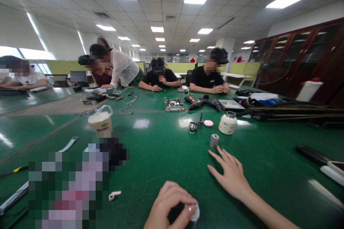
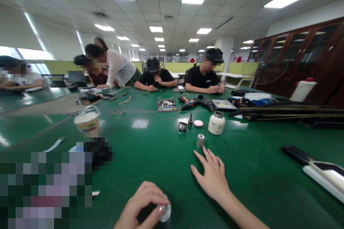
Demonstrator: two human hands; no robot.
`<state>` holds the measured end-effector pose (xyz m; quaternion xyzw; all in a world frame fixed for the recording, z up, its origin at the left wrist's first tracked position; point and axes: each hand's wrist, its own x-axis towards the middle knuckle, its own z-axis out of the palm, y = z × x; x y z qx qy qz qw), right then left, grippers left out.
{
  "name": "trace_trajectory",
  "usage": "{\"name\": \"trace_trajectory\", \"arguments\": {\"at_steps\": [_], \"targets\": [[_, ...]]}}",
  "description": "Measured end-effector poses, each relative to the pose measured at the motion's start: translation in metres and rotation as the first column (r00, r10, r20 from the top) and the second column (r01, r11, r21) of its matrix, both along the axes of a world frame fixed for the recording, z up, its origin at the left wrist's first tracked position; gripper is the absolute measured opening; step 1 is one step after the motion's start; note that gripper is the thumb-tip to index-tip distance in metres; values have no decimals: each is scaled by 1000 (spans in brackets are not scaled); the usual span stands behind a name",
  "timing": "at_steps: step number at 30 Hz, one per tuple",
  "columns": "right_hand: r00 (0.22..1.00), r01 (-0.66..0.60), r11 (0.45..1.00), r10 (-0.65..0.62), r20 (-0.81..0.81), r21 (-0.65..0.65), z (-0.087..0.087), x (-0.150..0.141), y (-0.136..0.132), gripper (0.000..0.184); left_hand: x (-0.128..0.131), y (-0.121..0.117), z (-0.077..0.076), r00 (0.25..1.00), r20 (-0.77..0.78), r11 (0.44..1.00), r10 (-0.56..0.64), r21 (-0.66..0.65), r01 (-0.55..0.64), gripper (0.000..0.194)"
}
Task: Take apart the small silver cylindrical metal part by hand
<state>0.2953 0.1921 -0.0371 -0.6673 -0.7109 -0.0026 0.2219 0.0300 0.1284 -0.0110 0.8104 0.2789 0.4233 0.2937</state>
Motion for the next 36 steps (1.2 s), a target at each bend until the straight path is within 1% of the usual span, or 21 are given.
{"name": "trace_trajectory", "arguments": {"at_steps": [2, 4, 6, 7, 8, 9, 10, 11, 12, 13, 14, 17, 19, 21, 23, 26, 28, 30, 33, 34, 36], "targets": [[999, -22, 999, 24, -38, 41, 3, -2, -4, 46, 0, 0, 0, 1000, -2, 1000, -6, -1, 6, 15], [986, -98, 988, 112, -123, 116, 9, -9, -15, 38, 0, 1, -1, 1000, 1, 1000, -9, -6, 9, 15], [932, -258, 953, 288, -219, 156, 15, -21, -31, 32, 1, 1, -1, 1000, 9, 1000, -10, -10, 10, 16], [888, -364, 924, 382, -254, 119, 16, -27, -40, 32, 1, 1, -1, 1000, 16, 1000, -10, -10, 10, 15], [836, -468, 881, 467, -289, 70, 16, -34, -49, 32, 1, 1, -1, 1000, 23, 1000, -10, -6, 10, 14], [764, -589, 808, 562, -315, 14, 15, -40, -56, 35, 0, 1, -2, 999, 30, 1000, -9, 2, 9, 14], [680, -705, 707, 655, -330, -49, 14, -46, -62, 43, 0, 1, -2, 999, 39, 1000, -10, 13, 9, 13], [641, -748, 658, 684, -348, -87, 12, -50, -66, 52, 0, 1, -3, 999, 47, 1000, -8, 21, 7, 13], [626, -766, 632, 691, -362, -118, 11, -54, -68, 57, -1, 1, -4, 999, 48, 1000, -6, 24, 5, 13], [625, -769, 624, 687, -371, -141, 10, -57, -69, 61, -1, 1, -5, 999, 45, 1000, 3, 22, -4, 13], [637, -759, 633, 673, -375, -154, 10, -59, -68, 60, -2, 0, -5, 999, 36, 1000, 17, 10, -17, 14], [650, -752, 635, 667, -365, -179, 14, -62, -66, 51, -3, -1, -5, 997, -8, 996, 80, -29, -80, 13], [650, -753, 630, 671, -356, -190, 17, -62, -65, 51, -4, -1, -3, 991, -13, 991, 134, -7, -135, 11], [648, -756, 627, 674, -353, -189, 20, -62, -65, 53, -6, 2, 0, 975, -11, 974, 220, 54, -220, 12], [648, -756, 627, 675, -352, -188, 21, -62, -66, 54, -9, 7, 2, 939, -64, 937, 337, 115, -328, 14], [648, -758, 621, 680, -342, -200, 20, -63, -66, 54, -15, 14, -3, 834, -279, 879, 477, 160, -449, 12], [651, -758, 615, 688, -321, -218, 20, -63, -65, 55, -18, 17, -9, 767, -392, 860, 508, 182, -476, 12], [654, -756, 611, 692, -306, -233, 21, -64, -65, 55, -20, 17, -14, 734, -435, 850, 522, 202, -486, 21], [636, -771, 602, 702, -321, -211, 23, -65, -66, 56, -21, 17, -16, 717, -453, 845, 529, 209, -491, 44], [629, -776, 599, 704, -330, -198, 24, -65, -67, 56, -20, 17, -16, 721, -455, 850, 523, 215, -481, 47], [628, -775, 604, 700, -341, -187, 25, -65, -67, 55, -19, 18, -15, 739, -453, 867, 498, 236, -439, 39]]}}
